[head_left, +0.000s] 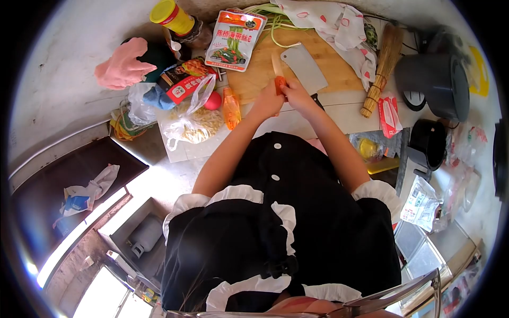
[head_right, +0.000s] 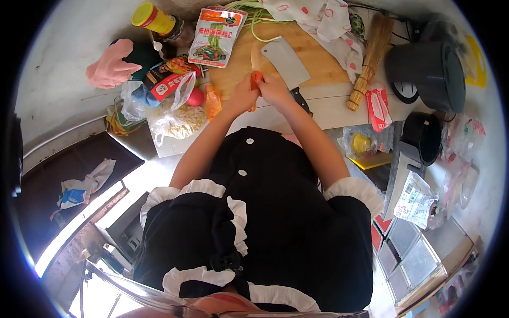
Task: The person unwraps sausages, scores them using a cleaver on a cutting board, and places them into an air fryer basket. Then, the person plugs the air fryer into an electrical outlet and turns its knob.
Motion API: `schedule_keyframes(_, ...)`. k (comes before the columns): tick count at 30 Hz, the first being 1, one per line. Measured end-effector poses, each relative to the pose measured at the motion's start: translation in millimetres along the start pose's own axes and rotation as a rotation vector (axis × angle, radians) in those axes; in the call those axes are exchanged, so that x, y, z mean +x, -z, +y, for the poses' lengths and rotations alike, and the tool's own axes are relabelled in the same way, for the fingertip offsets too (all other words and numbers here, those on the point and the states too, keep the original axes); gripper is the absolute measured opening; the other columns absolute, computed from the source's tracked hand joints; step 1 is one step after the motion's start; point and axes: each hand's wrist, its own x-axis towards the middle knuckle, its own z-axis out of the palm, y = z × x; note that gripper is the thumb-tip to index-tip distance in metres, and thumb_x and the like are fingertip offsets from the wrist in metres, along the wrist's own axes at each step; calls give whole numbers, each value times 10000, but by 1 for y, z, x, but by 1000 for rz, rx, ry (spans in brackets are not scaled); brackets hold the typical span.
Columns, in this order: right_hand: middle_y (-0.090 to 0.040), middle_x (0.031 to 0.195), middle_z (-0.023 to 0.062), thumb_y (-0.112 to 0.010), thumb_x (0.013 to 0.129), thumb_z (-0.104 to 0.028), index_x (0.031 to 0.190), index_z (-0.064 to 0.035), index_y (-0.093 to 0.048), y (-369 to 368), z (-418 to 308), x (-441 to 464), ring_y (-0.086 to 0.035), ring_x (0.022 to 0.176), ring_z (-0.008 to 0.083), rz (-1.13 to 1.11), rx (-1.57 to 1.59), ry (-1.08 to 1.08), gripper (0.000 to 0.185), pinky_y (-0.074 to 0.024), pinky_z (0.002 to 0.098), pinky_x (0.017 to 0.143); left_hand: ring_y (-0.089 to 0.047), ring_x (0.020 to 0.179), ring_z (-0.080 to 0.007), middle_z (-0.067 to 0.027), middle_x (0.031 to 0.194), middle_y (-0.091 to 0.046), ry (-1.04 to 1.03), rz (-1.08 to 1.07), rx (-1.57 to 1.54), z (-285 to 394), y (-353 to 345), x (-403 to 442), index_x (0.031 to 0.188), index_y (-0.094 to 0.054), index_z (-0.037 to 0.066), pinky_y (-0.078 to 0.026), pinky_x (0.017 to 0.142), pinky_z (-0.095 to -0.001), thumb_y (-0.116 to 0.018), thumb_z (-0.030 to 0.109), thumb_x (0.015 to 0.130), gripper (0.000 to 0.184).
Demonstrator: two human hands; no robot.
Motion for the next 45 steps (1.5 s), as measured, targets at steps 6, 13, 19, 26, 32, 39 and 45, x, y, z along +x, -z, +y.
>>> schedule_keyframes(6, -639, 763, 127, -632, 858, -129, 1039, 21, -528, -3, -4, -24, -630, 656, 183, 214, -358, 355, 257, -493, 305, 602, -605, 773, -230, -116, 918, -617, 107, -176, -541, -47, -24, 27, 1072, -543, -1, -493, 695, -338, -438, 54, 806, 291)
schedule_keyframes(13, -650, 660, 117, -664, 858, -159, 857, 34, -566, -6, 7, -28, -656, 593, 169, 267, -289, 167, 217, -514, 279, 552, -615, 712, -255, -140, 884, -635, 72, -53, -355, -45, -26, 23, 1080, -554, 2, -486, 619, -372, -414, 120, 887, 266)
schedule_keyframes(19, -662, 675, 115, -632, 875, -128, 848, 41, -579, -10, 15, -14, -658, 595, 161, 320, -27, 53, 179, -523, 265, 566, -585, 824, -453, -276, 855, -613, -243, -11, 166, -44, -22, 21, 1021, -526, -9, -462, 721, -514, -413, 131, 905, 214)
schedule_keyframes(26, -661, 675, 131, -616, 864, -88, 831, 41, -580, -5, 14, -2, -671, 605, 197, 291, -217, 231, 137, -511, 286, 546, -615, 834, -411, -245, 891, -639, -202, -134, 332, -41, -12, 21, 1040, -496, 2, -475, 723, -512, -412, 134, 902, 209)
schedule_keyframes(32, -663, 689, 141, -612, 866, -74, 845, 41, -582, -7, 18, 2, -679, 627, 195, 266, -54, 264, 121, -515, 292, 552, -607, 834, -416, -236, 879, -636, -272, -118, 269, -44, -3, 20, 1003, -497, 7, -468, 730, -515, -405, 122, 893, 184)
schedule_keyframes(39, -659, 699, 166, -625, 864, -149, 871, 37, -599, -2, 16, 3, -673, 634, 265, 269, -404, 386, 188, -513, 338, 569, -594, 855, -417, -235, 921, -625, -301, -145, 303, -31, 6, 16, 988, -500, -1, -460, 753, -508, -402, 100, 874, 181)
schedule_keyframes(45, -657, 658, 132, -632, 875, -145, 829, 50, -608, 0, 8, 3, -636, 561, 175, 257, -376, 305, 201, -485, 277, 516, -596, 849, -407, -229, 916, -628, -324, -173, 350, -35, 5, 13, 1001, -504, -2, -459, 757, -508, -401, 87, 863, 194)
